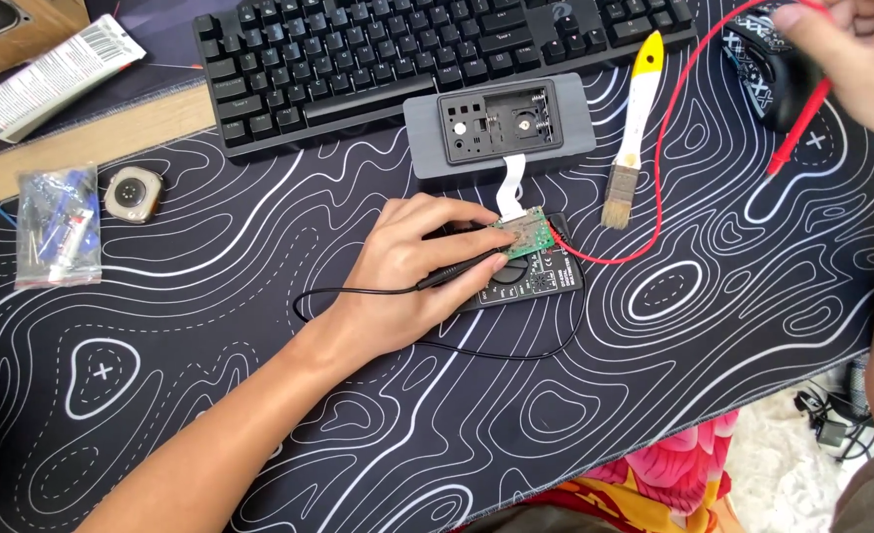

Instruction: Testing electrical components on a circuit board using multimeter probes.

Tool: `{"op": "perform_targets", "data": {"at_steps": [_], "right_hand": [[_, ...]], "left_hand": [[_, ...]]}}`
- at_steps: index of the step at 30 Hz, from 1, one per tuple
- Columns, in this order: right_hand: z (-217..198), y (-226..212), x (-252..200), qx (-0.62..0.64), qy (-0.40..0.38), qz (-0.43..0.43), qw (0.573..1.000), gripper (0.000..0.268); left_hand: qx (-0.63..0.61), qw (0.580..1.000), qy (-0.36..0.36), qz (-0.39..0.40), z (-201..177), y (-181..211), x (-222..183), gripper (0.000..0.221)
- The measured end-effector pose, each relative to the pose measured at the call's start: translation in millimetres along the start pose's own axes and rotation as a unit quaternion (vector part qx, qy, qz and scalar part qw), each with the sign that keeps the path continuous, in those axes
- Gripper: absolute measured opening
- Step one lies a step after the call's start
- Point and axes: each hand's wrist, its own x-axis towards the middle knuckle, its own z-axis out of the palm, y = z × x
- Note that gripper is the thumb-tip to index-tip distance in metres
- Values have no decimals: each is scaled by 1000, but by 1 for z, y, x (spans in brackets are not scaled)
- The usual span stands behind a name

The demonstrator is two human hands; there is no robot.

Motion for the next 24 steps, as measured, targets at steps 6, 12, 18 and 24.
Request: {"op": "perform_targets", "data": {"at_steps": [6,12,18,24], "right_hand": [[23,-160,-24,309,-128,-27,942,48],[58,-260,-71,442,-68,-53,893,64],[81,-265,-84,442,-8,-143,885,38],[97,-268,-89,363,-36,-309,878,43]], "left_hand": [[5,1000,-3,-7,0,1,1,20],[3,1000,-4,-10,-1,1,1,18],[2,1000,-5,-12,-2,2,2,17],[12,1000,-4,-8,-2,4,3,17]]}}
